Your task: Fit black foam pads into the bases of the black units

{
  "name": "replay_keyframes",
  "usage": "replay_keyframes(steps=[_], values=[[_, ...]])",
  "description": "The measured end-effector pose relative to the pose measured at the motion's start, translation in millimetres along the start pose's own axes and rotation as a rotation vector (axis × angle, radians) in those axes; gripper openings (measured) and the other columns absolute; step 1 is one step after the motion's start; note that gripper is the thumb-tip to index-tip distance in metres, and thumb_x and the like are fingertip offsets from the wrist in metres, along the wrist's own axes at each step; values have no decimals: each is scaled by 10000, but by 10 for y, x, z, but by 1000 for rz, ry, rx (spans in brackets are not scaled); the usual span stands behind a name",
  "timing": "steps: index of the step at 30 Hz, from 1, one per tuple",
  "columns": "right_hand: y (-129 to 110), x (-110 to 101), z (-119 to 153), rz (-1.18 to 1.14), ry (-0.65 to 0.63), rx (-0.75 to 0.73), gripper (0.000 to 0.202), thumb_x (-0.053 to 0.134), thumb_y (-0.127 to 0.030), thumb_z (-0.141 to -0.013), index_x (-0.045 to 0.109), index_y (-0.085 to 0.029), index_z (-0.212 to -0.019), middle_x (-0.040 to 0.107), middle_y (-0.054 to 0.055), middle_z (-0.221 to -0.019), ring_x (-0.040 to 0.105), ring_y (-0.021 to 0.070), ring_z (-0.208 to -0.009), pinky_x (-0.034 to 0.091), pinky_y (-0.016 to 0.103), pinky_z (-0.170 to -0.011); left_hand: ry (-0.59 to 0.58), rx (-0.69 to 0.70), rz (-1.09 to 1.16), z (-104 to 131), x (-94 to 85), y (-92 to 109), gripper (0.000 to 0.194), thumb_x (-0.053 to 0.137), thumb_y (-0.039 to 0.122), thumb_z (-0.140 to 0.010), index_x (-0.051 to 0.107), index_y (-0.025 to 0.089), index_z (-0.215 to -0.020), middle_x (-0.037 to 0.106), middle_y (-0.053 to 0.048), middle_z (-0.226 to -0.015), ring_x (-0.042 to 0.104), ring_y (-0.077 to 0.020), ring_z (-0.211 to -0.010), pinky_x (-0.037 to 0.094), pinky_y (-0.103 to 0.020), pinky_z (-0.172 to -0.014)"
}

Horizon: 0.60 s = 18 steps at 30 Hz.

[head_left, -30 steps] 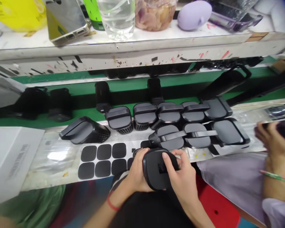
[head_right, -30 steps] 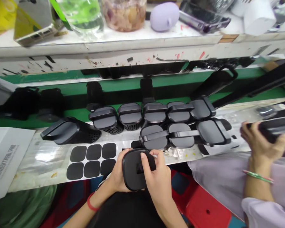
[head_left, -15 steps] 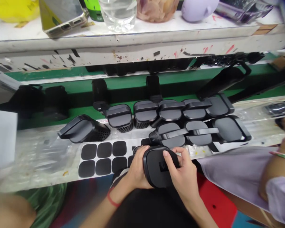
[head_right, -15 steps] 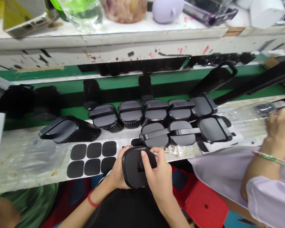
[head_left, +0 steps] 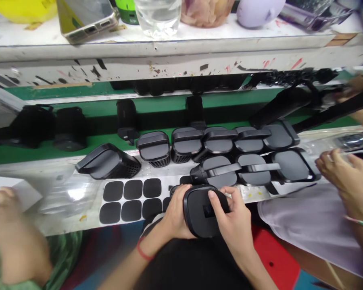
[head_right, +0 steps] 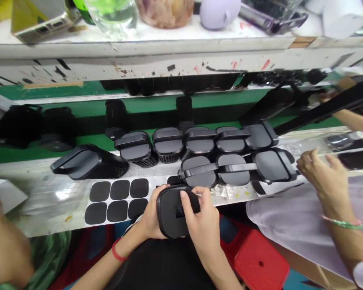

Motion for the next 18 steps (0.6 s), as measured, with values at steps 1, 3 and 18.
replay_keyframes(steps=[1,3,18], values=[[-6,-2,1,7,3,-5,374,584,-595,-861,504,-234,-919,672,-12,-669,639,151,-571,490,217,-516,6,0,0,-2,2,2,1330,853,594,-519,102,138,-1517,460,-266,-1304,553,-457,-1191,512,-622,-942],[-13,-2,4,16,3,-12,369,576,-596,-866,503,-238,-921,672,-17,-667,641,151,-567,490,218,-516,12,-7,9,3,12,1,1351,857,607,-508,96,136,-1520,458,-267,-1310,552,-455,-1194,513,-622,-945],[-3,2,-11,51,11,1,377,575,-601,-859,516,-236,-930,679,-8,-723,664,163,-623,487,235,-561,37,-21,10,32,36,-23,1364,828,685,-498,118,122,-1517,476,-269,-1315,558,-453,-1201,527,-636,-941]])
Point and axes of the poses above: each hand's wrist, its own z-axis away from the middle knuckle, its own x-axis out of the palm, y = z × x, the point moved 3 cm from there along -z, towards the middle knuckle
